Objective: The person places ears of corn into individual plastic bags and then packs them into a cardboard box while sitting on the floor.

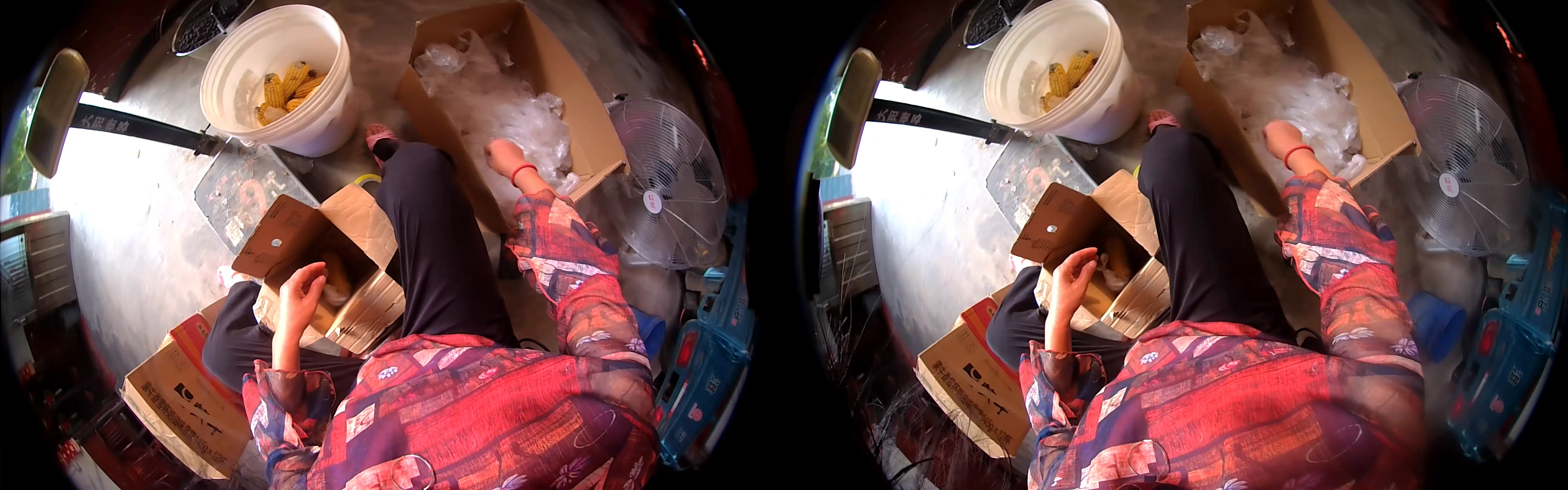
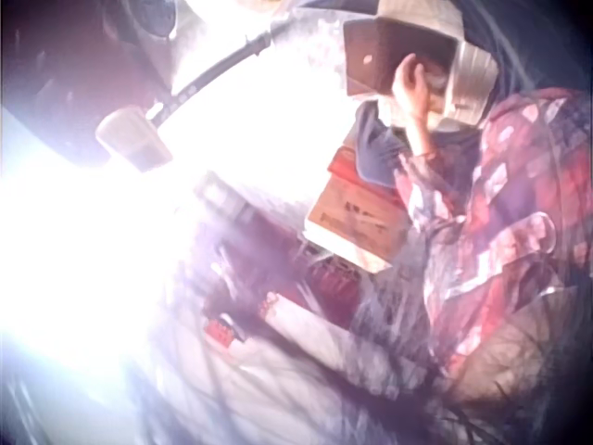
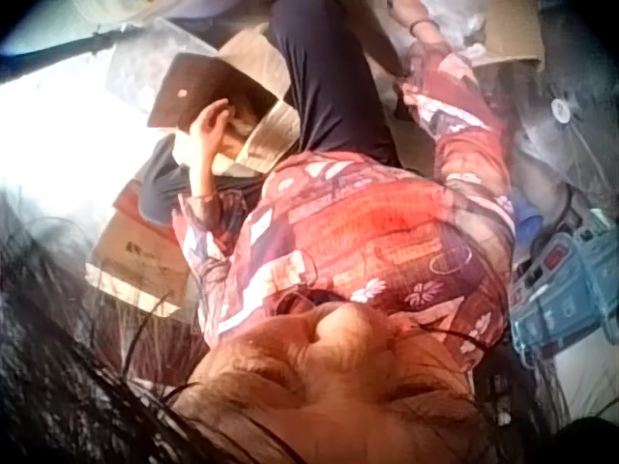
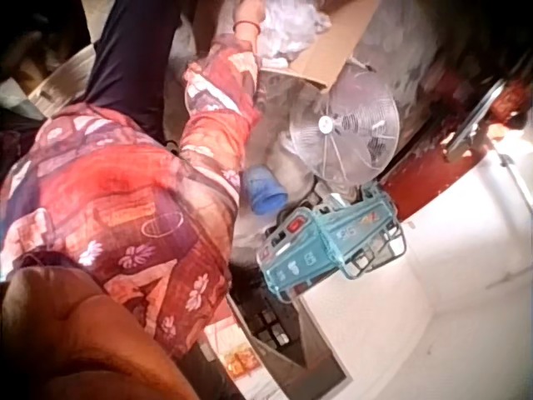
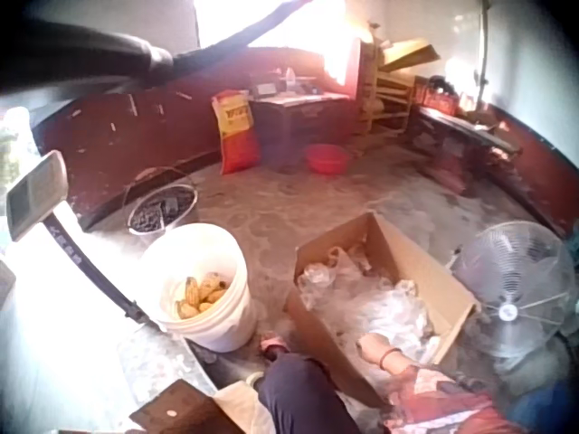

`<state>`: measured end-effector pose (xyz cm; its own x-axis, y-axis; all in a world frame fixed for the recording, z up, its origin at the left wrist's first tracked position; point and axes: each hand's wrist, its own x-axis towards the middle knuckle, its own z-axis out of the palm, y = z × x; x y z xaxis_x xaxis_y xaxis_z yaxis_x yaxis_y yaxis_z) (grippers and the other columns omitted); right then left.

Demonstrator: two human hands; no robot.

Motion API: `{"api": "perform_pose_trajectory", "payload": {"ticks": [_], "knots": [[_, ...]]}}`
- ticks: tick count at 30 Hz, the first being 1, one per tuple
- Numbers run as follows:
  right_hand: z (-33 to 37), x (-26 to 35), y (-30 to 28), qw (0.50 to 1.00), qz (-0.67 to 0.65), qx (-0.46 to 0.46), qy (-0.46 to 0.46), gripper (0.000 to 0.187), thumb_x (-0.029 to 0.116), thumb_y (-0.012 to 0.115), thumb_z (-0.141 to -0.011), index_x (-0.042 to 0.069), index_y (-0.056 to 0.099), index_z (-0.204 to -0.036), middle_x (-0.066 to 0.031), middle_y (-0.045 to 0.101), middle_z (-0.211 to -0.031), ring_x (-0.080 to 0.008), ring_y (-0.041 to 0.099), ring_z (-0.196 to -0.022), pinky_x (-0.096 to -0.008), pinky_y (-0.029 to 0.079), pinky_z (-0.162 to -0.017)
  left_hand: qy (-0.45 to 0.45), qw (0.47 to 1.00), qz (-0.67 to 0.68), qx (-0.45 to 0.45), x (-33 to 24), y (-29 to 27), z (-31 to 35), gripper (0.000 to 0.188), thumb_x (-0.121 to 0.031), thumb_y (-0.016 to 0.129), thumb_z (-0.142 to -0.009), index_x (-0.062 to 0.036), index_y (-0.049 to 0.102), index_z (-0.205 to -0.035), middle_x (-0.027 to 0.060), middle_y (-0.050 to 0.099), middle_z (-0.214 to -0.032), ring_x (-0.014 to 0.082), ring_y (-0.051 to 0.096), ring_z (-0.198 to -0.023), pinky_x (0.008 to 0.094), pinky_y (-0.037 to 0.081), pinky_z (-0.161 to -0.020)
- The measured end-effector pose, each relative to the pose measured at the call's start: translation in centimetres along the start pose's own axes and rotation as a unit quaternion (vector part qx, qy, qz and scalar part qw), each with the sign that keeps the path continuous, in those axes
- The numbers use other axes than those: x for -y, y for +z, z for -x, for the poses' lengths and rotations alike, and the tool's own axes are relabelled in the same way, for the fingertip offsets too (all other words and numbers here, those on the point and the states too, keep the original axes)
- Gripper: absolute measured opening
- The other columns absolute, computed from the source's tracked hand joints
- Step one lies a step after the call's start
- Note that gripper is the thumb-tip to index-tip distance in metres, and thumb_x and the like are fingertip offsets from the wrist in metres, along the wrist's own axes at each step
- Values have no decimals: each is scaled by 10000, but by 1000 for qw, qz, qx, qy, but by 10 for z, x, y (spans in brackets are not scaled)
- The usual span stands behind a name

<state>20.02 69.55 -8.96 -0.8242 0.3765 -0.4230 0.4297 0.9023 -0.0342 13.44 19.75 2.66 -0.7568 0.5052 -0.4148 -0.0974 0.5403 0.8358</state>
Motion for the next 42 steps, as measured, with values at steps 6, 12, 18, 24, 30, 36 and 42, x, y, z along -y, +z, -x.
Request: {"api": "perform_pose_trajectory", "payload": {"ticks": [6,12,18,24,30,36,42], "knots": [[6,-67,-46,972,-191,-123,57,267,313,616,-736,49,641,-775,-158,626,-768,-316,593,-716,-403,469,-666,-27,989,138,-46,29,-12,11,241,-44,564,-866,17,580,-1099,68,632,-979,110,590,-909,232,465,-810],[31,-120,-84,714,-675,-159,97,199,285,622,-814,99,611,-744,31,557,-669,-80,500,-590,-234,405,-517,-3,986,163,-36,13,-18,0,247,-61,546,-883,24,571,-1114,76,630,-985,117,587,-931,242,472,-820],[46,-107,-159,787,-613,-69,20,164,269,636,-808,127,567,-761,28,577,-726,-62,529,-645,-217,431,-542,-9,986,163,-33,9,-22,-1,246,-58,548,-881,26,572,-1112,81,630,-982,119,587,-930,247,476,-819],[25,-121,-152,833,-541,-74,90,216,269,641,-816,138,519,-697,68,472,-623,-37,419,-539,-204,330,-475,-37,984,173,-27,15,-23,-2,256,-85,549,-882,10,574,-1119,73,637,-975,104,591,-886,231,470,-785],[-15,-89,-100,883,-443,-150,-36,249,251,677,-755,42,553,-700,-75,604,-943,-163,555,-872,-267,426,-749,-78,985,154,-30,27,-25,-1,270,-128,549,-887,-8,575,-1128,56,644,-973,79,588,-821,206,454,-718],[-35,-19,-45,962,-227,-61,-142,355,195,675,-672,14,581,-963,-195,516,-1211,-317,469,-1162,-341,385,-949,-91,980,175,-41,36,-21,-6,272,-143,553,-889,-11,575,-1127,57,647,-968,80,591,-812,203,454,-712],[-51,9,11,939,-343,-4,-7,564,204,602,-719,-27,465,-1215,-238,557,-1132,-326,543,-1068,-363,430,-906,-104,978,176,-35,44,-15,-6,272,-143,553,-891,-4,574,-1124,56,648,-957,80,590,-803,200,454,-706]]}}
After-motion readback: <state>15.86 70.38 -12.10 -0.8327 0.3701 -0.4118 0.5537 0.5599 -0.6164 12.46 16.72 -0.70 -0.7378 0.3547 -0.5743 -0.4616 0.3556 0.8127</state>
